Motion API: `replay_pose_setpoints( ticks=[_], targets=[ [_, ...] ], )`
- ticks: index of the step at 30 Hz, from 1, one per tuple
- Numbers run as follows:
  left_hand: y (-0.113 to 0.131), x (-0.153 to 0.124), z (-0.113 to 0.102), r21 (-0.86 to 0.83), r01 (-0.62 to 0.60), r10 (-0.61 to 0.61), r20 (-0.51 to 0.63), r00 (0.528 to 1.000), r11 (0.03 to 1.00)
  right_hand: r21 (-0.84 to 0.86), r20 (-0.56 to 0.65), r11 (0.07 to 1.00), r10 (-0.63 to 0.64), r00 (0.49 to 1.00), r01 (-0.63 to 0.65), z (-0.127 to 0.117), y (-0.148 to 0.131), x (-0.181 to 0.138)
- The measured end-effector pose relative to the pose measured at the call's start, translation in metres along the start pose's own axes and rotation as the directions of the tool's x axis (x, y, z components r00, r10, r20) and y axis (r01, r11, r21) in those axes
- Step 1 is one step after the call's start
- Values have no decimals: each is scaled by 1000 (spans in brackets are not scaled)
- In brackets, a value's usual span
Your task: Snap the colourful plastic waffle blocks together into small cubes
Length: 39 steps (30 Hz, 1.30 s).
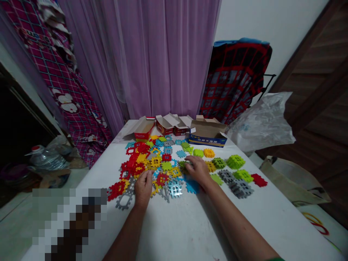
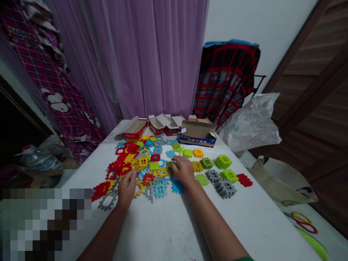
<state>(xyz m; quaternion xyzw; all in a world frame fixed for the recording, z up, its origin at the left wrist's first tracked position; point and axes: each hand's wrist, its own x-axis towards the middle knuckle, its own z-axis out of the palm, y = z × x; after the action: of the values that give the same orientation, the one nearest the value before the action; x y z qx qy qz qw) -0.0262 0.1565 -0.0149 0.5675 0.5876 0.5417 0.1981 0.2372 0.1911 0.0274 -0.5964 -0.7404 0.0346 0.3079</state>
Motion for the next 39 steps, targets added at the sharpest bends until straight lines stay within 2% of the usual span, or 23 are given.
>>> replay_pose_setpoints(
  ticks=[3, 6, 13, 18, 22, 24, 27, 30, 32, 36, 39],
  targets=[
    [2, 0, -1, -3, -5, 5, 6, 1000, 1000, -71, 232, 997, 23, 972, -7, 18, -23, 32],
    [4, 0, -2, -10, -15, 16, 13, 1000, 1000, -124, 356, 992, 47, 933, -3, 28, -33, 55],
    [7, -1, -2, -30, -25, 25, 14, 1000, 999, -145, 456, 988, 14, 890, 59, 36, -42, 78],
    [7, -1, -3, -32, -17, 18, 19, 1000, 999, -164, 456, 985, 33, 890, 48, 20, -42, 79],
    [4, -1, -2, -32, -8, 9, 27, 1000, 999, -189, 375, 978, 157, 914, -91, -15, -20, 49],
    [3, -1, -2, -29, -2, 3, 27, 1000, 1000, -199, 295, 966, 220, 930, -166, -34, -4, 19],
    [1, 0, -1, -24, 10, -9, 25, 1000, 1000, -244, 135, 895, 412, 901, -372, -53, 15, -36],
    [0, 0, 0, -22, 16, -16, 21, 1000, 1000, -210, 11, 855, 487, 873, -475, -54, 22, -85],
    [0, 1, 0, -19, 17, -17, 17, 1000, 1000, -214, -37, 842, 499, 866, -495, -49, 18, -106],
    [1, 1, -1, -17, 7, -7, 15, 1000, 1000, -282, -21, 811, 528, 849, -512, -36, 4, -119],
    [1, 0, -1, -15, 4, -3, 13, 1000, 1000, -329, -50, 801, 513, 857, -499, -31, -3, -117]
  ],
)
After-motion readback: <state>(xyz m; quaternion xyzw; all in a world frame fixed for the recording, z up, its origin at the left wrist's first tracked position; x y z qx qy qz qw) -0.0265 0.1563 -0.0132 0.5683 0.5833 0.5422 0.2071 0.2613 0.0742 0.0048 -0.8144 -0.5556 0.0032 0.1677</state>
